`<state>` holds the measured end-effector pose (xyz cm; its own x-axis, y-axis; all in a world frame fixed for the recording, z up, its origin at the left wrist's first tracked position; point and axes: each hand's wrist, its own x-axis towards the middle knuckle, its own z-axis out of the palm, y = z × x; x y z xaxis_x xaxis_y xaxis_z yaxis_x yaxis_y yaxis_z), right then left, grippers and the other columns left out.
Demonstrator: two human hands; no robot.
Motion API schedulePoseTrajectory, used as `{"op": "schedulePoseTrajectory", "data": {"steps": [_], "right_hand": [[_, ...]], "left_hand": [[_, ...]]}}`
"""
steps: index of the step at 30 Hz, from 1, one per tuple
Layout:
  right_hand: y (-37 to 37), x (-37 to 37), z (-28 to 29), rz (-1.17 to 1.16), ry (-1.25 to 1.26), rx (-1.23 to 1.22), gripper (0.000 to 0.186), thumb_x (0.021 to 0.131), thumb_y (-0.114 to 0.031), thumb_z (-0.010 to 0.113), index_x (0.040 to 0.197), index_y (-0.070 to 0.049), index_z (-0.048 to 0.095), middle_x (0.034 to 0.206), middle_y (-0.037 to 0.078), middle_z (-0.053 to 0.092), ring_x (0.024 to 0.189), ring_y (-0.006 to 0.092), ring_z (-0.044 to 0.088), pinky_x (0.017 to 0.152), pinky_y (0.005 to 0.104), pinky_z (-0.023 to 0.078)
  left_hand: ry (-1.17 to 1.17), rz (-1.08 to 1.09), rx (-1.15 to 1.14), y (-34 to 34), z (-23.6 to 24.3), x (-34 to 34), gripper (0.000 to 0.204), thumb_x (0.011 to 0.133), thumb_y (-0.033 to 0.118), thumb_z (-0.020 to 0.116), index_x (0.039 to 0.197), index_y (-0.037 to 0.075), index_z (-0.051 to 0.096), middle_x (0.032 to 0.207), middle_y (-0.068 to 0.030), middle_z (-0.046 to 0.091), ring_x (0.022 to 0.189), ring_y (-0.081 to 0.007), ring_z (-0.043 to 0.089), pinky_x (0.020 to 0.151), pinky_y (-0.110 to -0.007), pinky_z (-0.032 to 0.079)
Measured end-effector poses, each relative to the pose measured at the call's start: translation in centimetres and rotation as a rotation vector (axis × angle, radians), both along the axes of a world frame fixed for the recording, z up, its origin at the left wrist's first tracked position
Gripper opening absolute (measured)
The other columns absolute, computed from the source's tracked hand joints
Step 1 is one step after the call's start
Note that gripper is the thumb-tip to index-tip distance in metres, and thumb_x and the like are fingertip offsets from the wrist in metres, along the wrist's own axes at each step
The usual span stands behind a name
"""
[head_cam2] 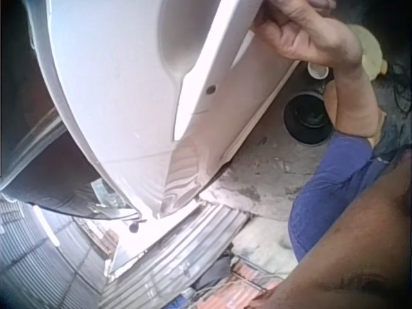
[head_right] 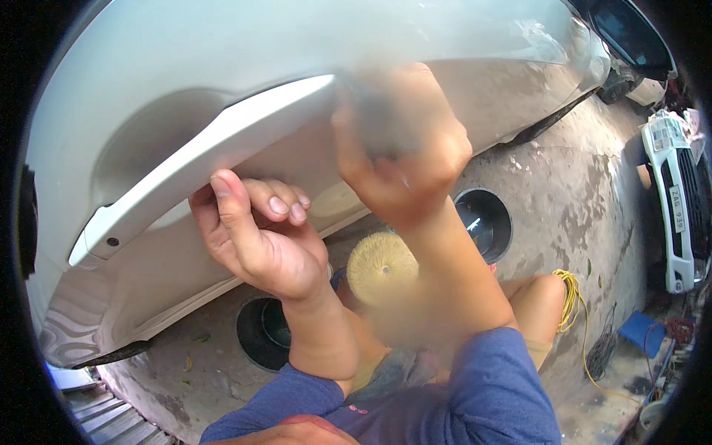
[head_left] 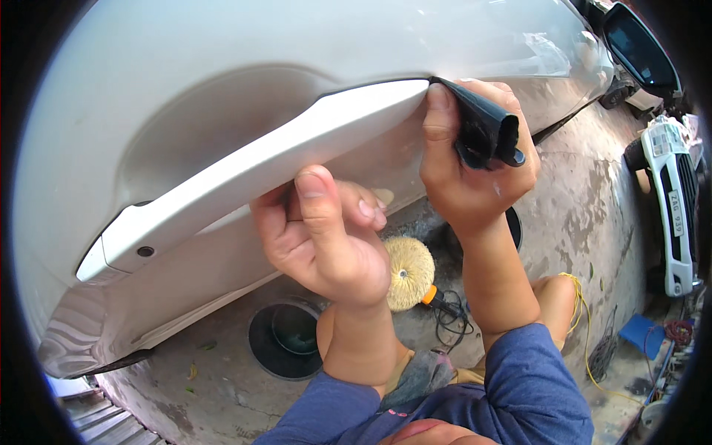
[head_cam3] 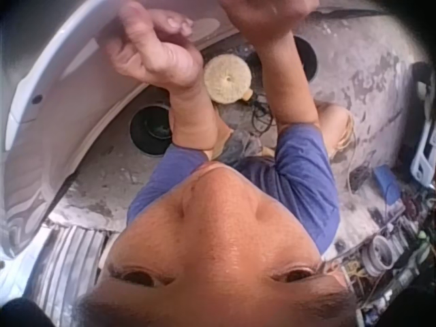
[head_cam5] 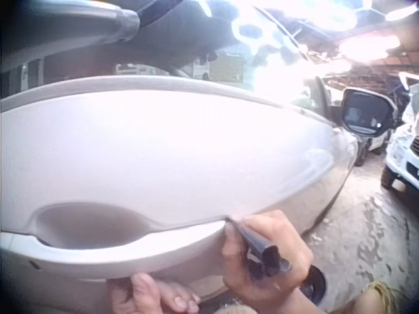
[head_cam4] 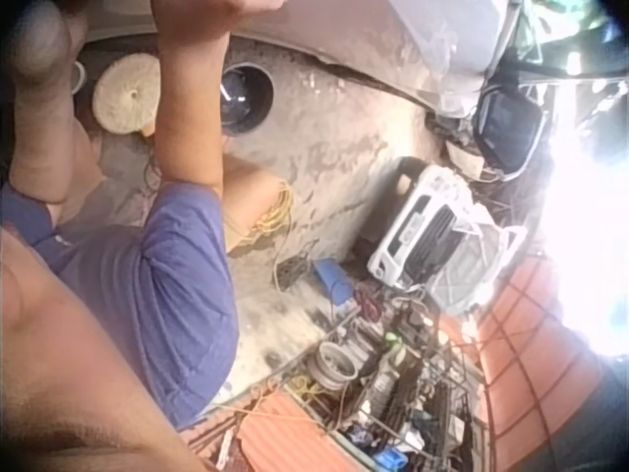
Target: The person sands the surface of a car door near the handle with a small piece of sandpaper, dipping it into a bucket of water, and then wipes the area with a cloth.
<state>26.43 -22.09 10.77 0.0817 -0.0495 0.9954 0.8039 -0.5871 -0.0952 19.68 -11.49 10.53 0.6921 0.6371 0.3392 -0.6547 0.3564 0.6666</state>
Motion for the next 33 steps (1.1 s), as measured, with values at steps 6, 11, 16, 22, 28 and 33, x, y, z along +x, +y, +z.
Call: {"op": "schedulePoseTrajectory", "data": {"steps": [6,11,16,22,28,33], "right_hand": [[-0.8,-0.6,0.6,-0.009,0.117,-0.010,0.012,0.087,0.005,0.077,0.096,0.005,0.068,0.086,0.011,0.070,0.074,0.0149,0.066,0.067,0.0242,0.053],[-2.5,-1.2,2.4,-0.067,0.161,-0.233,0.017,0.083,0.008,0.078,0.098,0.004,0.070,0.086,0.014,0.071,0.073,0.0203,0.068,0.068,0.0269,0.054],[-3.5,-1.0,4.2,0.021,0.159,-0.365,0.027,0.076,0.012,0.076,0.101,0.003,0.071,0.088,0.015,0.071,0.077,0.0237,0.070,0.069,0.0285,0.055],[-4.3,-1.9,7.2,-0.001,0.222,-0.595,0.041,0.065,0.008,0.072,0.105,0.004,0.072,0.093,0.016,0.069,0.082,0.0252,0.071,0.071,0.0306,0.055],[-4.6,-1.4,7.7,0.025,0.177,-0.640,0.041,0.065,0.005,0.072,0.105,0.005,0.073,0.095,0.015,0.066,0.080,0.0241,0.067,0.071,0.0300,0.054],[-5.0,-1.4,7.6,0.040,0.226,-0.629,0.041,0.064,0.004,0.074,0.105,0.005,0.075,0.094,0.014,0.065,0.078,0.0226,0.065,0.069,0.0284,0.052]], "left_hand": [[-0.001,-0.006,-0.012,0.1,-0.1,0.1,0.018,0.107,0.024,0.057,0.108,0.007,0.056,0.058,0.0022,0.045,0.050,-0.0070,0.043,0.046,-0.025,0.039],[0.022,-0.001,-0.040,0.0,-0.2,0.1,0.017,0.107,0.024,0.057,0.109,0.007,0.056,0.058,0.0018,0.045,0.050,-0.0072,0.043,0.046,-0.025,0.039],[0.015,-0.001,-0.041,0.1,0.0,0.1,0.017,0.106,0.023,0.057,0.110,0.007,0.056,0.057,0.0012,0.046,0.048,-0.0081,0.043,0.045,-0.026,0.040],[0.033,0.003,-0.042,0.0,0.1,0.1,0.017,0.106,0.024,0.058,0.110,0.007,0.056,0.057,0.0005,0.047,0.047,-0.0087,0.043,0.045,-0.026,0.040],[0.019,-0.020,-0.035,-0.1,0.3,0.1,0.015,0.106,0.022,0.057,0.111,0.007,0.057,0.057,-0.0002,0.048,0.047,-0.0088,0.043,0.045,-0.026,0.040],[0.000,-0.007,-0.026,0.0,0.0,0.2,0.016,0.106,0.020,0.057,0.114,0.006,0.057,0.056,-0.0006,0.048,0.047,-0.0094,0.043,0.044,-0.027,0.040]]}}
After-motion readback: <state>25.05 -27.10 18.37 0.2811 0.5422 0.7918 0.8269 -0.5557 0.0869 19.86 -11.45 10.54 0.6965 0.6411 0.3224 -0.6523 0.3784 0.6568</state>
